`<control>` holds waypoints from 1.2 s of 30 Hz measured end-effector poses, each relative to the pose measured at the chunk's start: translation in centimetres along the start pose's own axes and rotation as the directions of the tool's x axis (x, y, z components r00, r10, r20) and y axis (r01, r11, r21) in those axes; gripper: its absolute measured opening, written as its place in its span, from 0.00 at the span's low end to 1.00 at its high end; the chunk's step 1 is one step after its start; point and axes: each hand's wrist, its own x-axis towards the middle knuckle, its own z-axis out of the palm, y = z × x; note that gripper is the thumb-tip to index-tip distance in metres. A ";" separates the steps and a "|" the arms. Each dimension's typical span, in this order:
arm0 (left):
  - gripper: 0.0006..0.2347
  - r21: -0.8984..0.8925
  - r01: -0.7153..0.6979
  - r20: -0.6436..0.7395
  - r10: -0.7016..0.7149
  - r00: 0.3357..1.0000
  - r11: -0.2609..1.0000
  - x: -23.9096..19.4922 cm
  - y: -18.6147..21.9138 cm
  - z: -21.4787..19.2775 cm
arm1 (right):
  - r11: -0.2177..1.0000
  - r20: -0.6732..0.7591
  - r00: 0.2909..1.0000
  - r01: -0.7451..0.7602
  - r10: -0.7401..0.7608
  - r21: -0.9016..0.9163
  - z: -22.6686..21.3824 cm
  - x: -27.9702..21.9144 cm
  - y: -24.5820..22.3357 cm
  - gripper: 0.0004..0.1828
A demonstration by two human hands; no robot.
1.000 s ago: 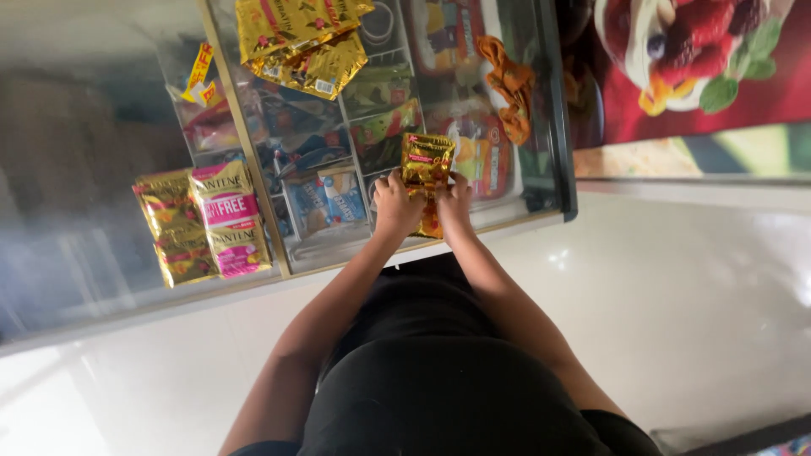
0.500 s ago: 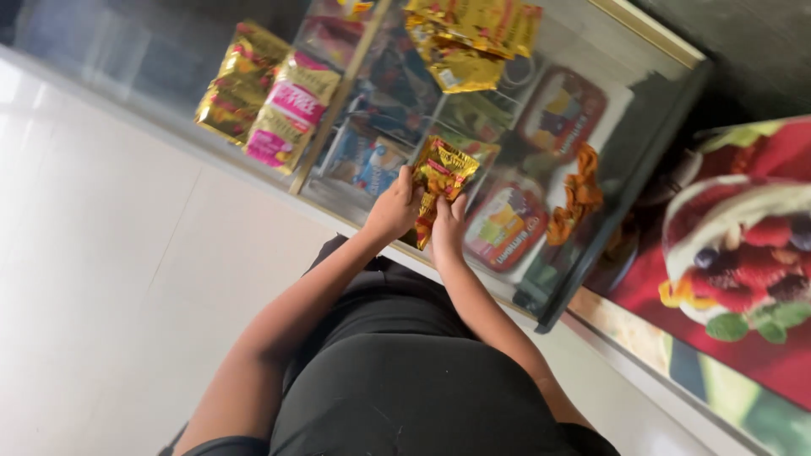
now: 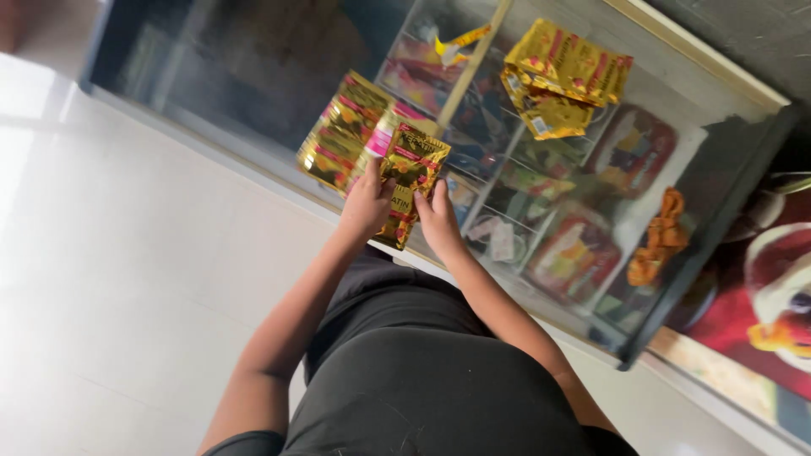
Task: Folding and organizing long strips of shampoo sachets on top of a freezer counter in a store.
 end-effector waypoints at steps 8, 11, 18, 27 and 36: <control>0.20 0.053 -0.213 0.048 0.211 0.976 0.976 6.6 -0.3 -10.4 | 0.985 -0.219 0.963 -0.142 0.159 0.095 8.6 4.3 -7.1 0.20; 0.23 0.022 -0.274 0.081 0.271 0.959 0.961 8.4 -0.7 -11.7 | 0.995 -0.305 0.951 0.078 -0.054 0.067 10.3 5.6 -7.3 0.21; 0.36 0.345 -0.205 0.255 0.119 0.960 0.916 9.1 -3.7 -10.7 | 0.786 -0.305 0.890 0.089 -0.339 -0.612 13.2 6.9 -2.8 0.44; 0.32 0.405 -0.580 0.286 0.505 0.814 0.707 8.3 -5.0 -11.5 | 0.616 -0.145 0.894 0.166 -0.423 -0.770 14.1 5.5 -8.7 0.43; 0.29 0.415 -0.614 0.318 0.526 0.789 0.671 8.1 0.5 -11.5 | 0.754 -0.236 0.881 0.183 -0.411 -0.631 7.9 3.9 -10.1 0.34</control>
